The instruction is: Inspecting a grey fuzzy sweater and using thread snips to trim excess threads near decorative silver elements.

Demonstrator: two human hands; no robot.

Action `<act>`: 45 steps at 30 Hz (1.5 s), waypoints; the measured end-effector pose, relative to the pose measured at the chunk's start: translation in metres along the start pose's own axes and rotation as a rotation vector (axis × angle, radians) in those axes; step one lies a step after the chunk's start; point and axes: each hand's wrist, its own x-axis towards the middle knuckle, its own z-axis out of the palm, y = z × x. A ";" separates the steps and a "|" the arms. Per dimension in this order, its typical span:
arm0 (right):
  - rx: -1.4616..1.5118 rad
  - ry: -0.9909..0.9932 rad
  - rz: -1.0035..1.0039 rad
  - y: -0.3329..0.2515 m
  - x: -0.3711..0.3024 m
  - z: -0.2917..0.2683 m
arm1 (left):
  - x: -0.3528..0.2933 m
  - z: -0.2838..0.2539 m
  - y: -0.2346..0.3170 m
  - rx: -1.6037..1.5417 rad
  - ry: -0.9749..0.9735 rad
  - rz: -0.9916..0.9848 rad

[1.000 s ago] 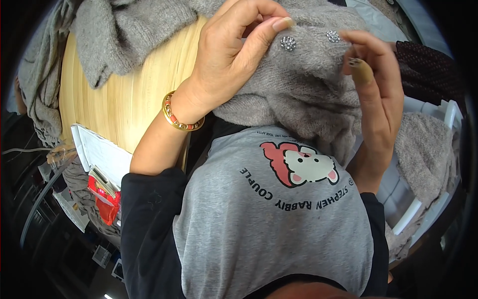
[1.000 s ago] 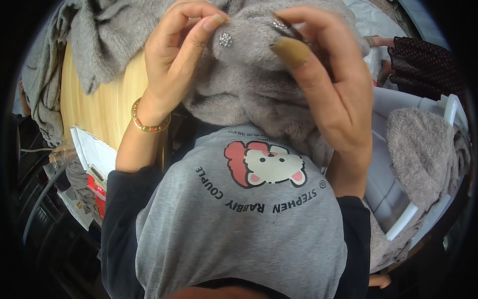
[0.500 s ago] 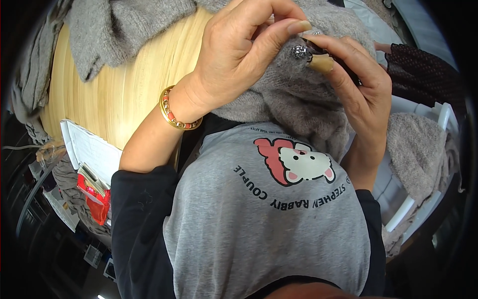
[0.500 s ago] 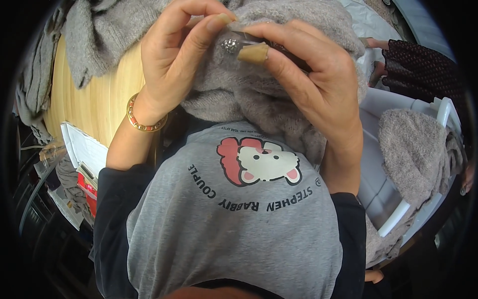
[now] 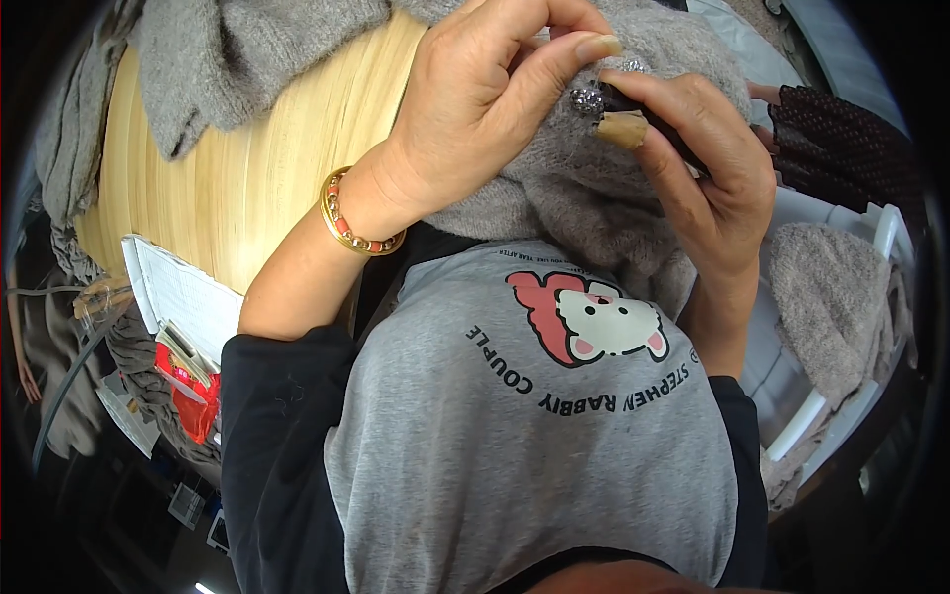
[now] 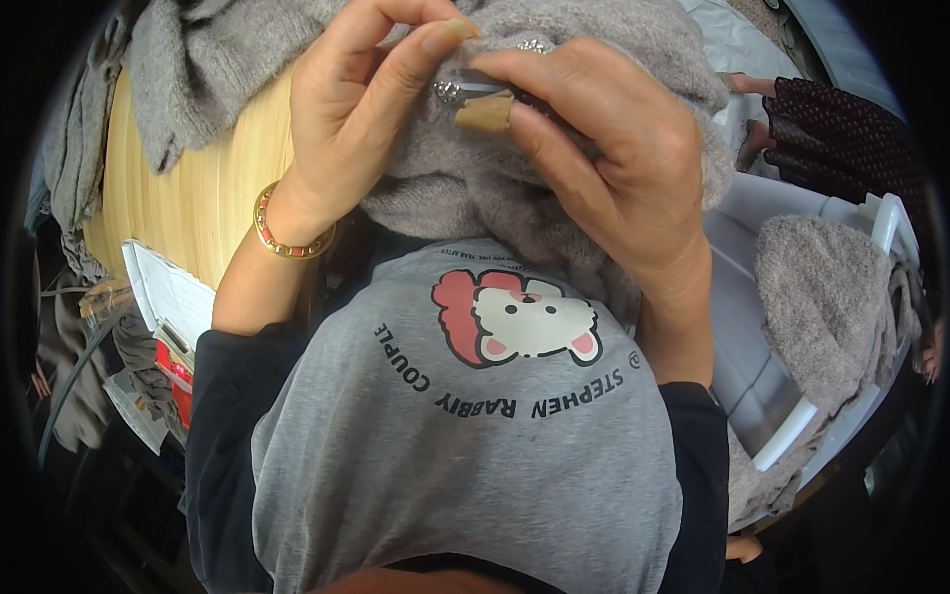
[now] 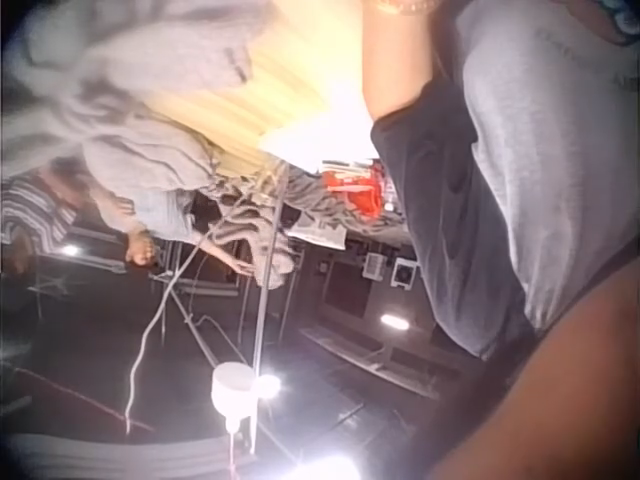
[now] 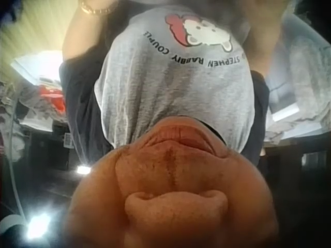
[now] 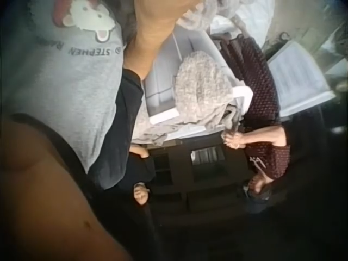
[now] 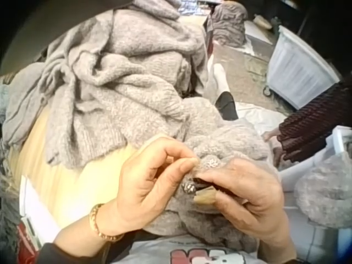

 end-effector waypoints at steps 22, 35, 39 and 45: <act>-0.185 0.078 -0.084 0.012 -0.004 0.007 | 0.003 0.002 0.038 0.074 0.031 -0.840; 0.280 0.185 0.366 0.018 -0.042 -0.037 | 0.040 0.004 0.008 0.008 -0.422 -0.583; 0.220 0.095 0.443 0.023 -0.044 -0.031 | 0.048 0.011 0.005 -0.336 -0.306 -1.134; 0.134 0.031 0.324 0.019 -0.039 -0.007 | 0.042 0.010 0.004 -0.354 -0.220 -1.111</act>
